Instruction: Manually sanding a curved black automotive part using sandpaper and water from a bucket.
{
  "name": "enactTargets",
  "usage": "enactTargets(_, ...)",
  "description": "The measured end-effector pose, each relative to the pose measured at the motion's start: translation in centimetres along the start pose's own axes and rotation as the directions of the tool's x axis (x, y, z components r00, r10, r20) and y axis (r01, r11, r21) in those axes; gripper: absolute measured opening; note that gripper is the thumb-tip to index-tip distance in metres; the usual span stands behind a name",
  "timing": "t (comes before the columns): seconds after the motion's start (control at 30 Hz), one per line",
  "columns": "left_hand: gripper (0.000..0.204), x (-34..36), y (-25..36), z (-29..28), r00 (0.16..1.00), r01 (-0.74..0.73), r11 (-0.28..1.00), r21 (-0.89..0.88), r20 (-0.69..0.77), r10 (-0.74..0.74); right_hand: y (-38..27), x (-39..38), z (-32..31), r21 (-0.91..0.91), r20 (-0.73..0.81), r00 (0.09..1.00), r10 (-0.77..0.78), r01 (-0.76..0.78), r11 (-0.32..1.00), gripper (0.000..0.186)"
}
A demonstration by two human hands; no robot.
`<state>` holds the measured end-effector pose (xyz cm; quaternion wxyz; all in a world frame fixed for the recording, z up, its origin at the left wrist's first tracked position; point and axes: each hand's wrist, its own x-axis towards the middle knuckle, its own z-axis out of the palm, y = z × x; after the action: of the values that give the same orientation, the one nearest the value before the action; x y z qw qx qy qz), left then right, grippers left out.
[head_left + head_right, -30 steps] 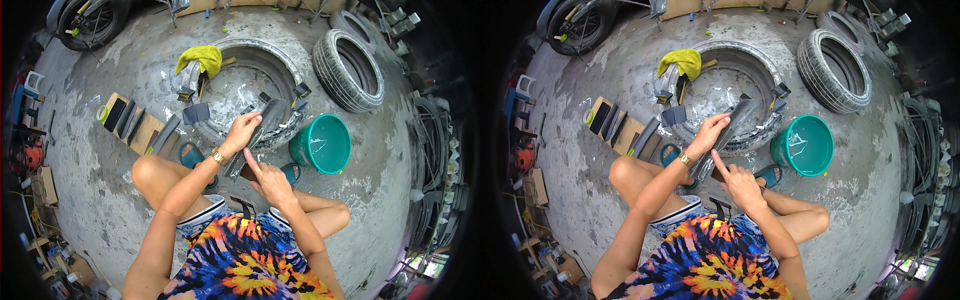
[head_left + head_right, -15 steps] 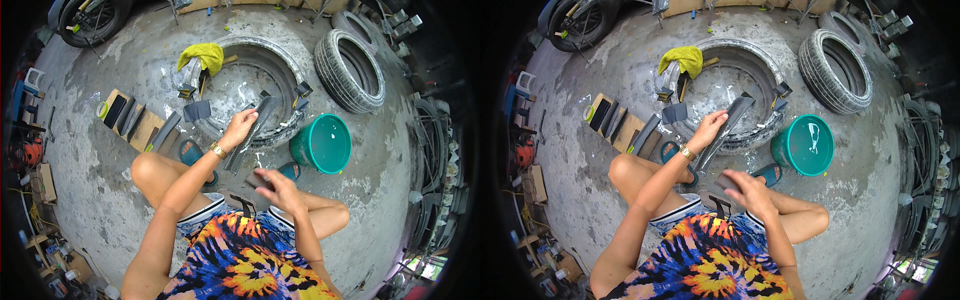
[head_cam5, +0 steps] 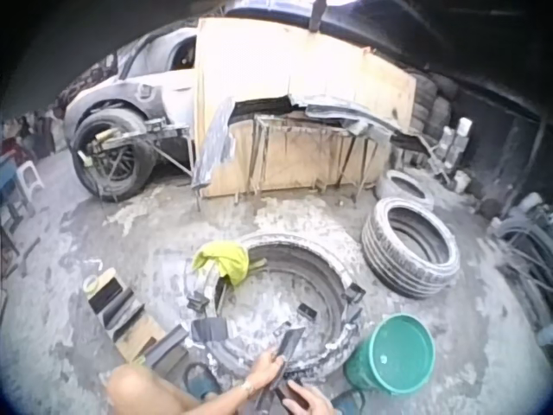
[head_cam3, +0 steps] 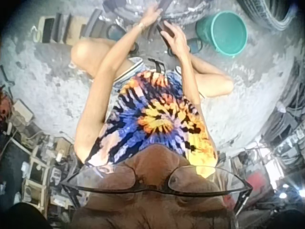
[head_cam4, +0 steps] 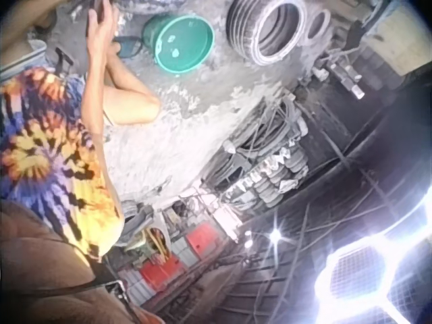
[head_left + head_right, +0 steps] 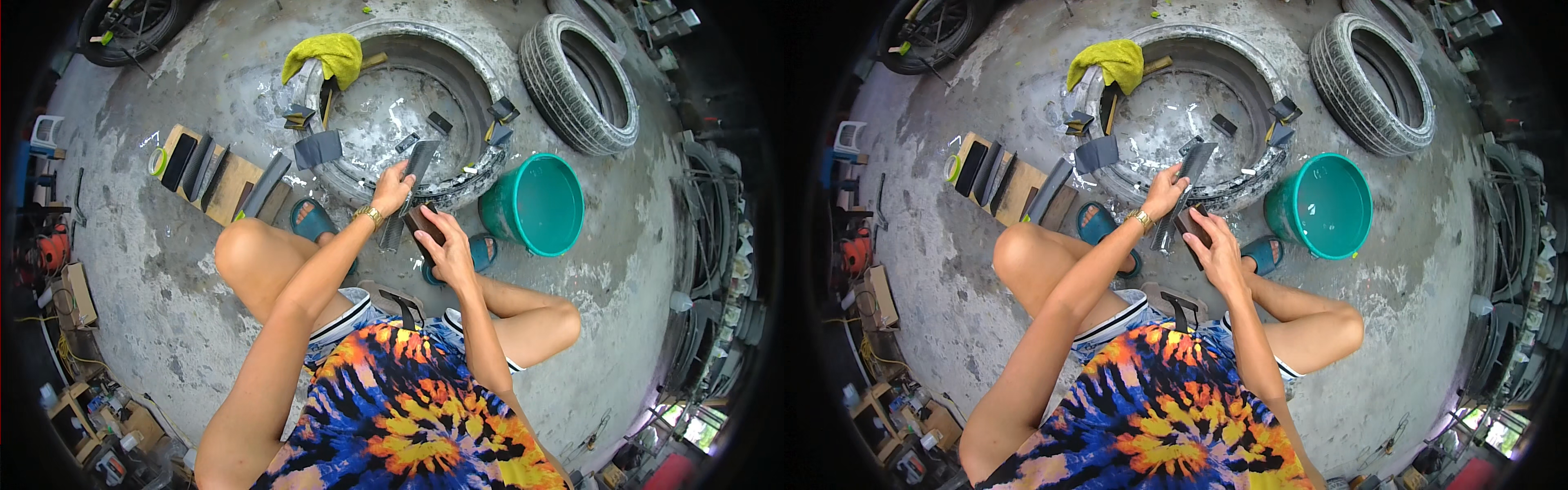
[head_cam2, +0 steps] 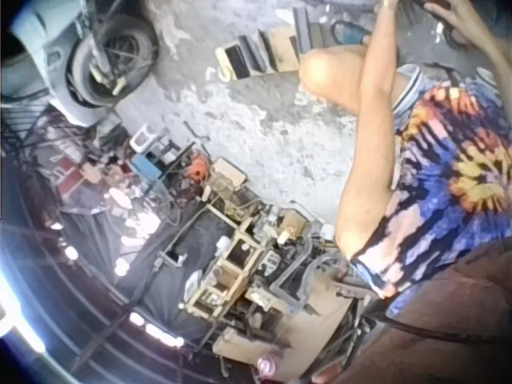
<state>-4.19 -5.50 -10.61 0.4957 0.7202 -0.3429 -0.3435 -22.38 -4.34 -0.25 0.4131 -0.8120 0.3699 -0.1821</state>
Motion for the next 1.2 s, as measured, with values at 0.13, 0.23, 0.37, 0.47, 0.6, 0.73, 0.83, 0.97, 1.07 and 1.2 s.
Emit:
enactTargets(0.13,0.041,0.7,-0.7,1.1,0.995,0.099,0.994,0.037,0.025,-0.100,0.4,0.8,1.1,-0.185,0.053,0.997,0.063,-0.052,0.981,0.043)
enactTargets(0.23,0.041,1.1,-0.9,1.5,0.986,0.154,0.988,0.026,-0.062,-0.152,0.8,-1.5,2.9,-0.090,-0.070,0.998,0.011,-0.017,0.996,0.040)
enactTargets(0.37,0.041,0.3,-0.1,1.7,0.989,0.135,0.990,0.048,-0.075,-0.131,-0.2,-4.4,2.9,-0.163,-0.037,0.999,-0.007,0.001,0.987,0.041)
enactTargets(0.47,0.042,0.1,1.4,1.6,0.982,0.191,0.980,0.049,-0.017,-0.190,-0.6,-2.3,3.0,-0.186,-0.137,0.988,0.069,-0.094,0.978,0.038)
enactTargets(0.6,0.044,0.1,-0.2,1.9,0.979,0.188,0.978,0.087,-0.099,-0.180,-2.3,-5.8,3.3,-0.168,-0.066,0.994,0.087,-0.097,0.981,0.038)
enactTargets(0.73,0.043,0.5,0.7,2.1,0.978,0.173,0.983,0.060,-0.132,-0.164,-2.0,-2.2,2.9,-0.183,-0.109,0.972,0.207,-0.224,0.957,0.040)
enactTargets(0.83,0.042,-0.1,1.2,1.9,0.971,0.224,0.969,0.108,-0.111,-0.212,-2.4,-6.0,3.3,-0.176,-0.118,0.985,0.124,-0.144,0.974,0.038)
enactTargets(0.97,0.043,-0.9,2.9,2.0,0.969,0.214,0.974,0.071,-0.139,-0.203,-1.6,-3.9,2.7,-0.127,-0.121,0.971,0.208,-0.223,0.966,0.042)
enactTargets(1.07,0.044,-0.7,1.3,2.2,0.968,0.175,0.982,0.075,-0.194,-0.157,-1.9,-6.2,3.6,-0.157,-0.139,0.974,0.180,-0.201,0.967,0.040)
enactTargets(1.2,0.046,-1.1,1.6,2.6,0.965,0.185,0.980,0.070,-0.201,-0.168,-1.7,-5.2,3.1,-0.120,-0.145,0.964,0.221,-0.239,0.964,0.039)
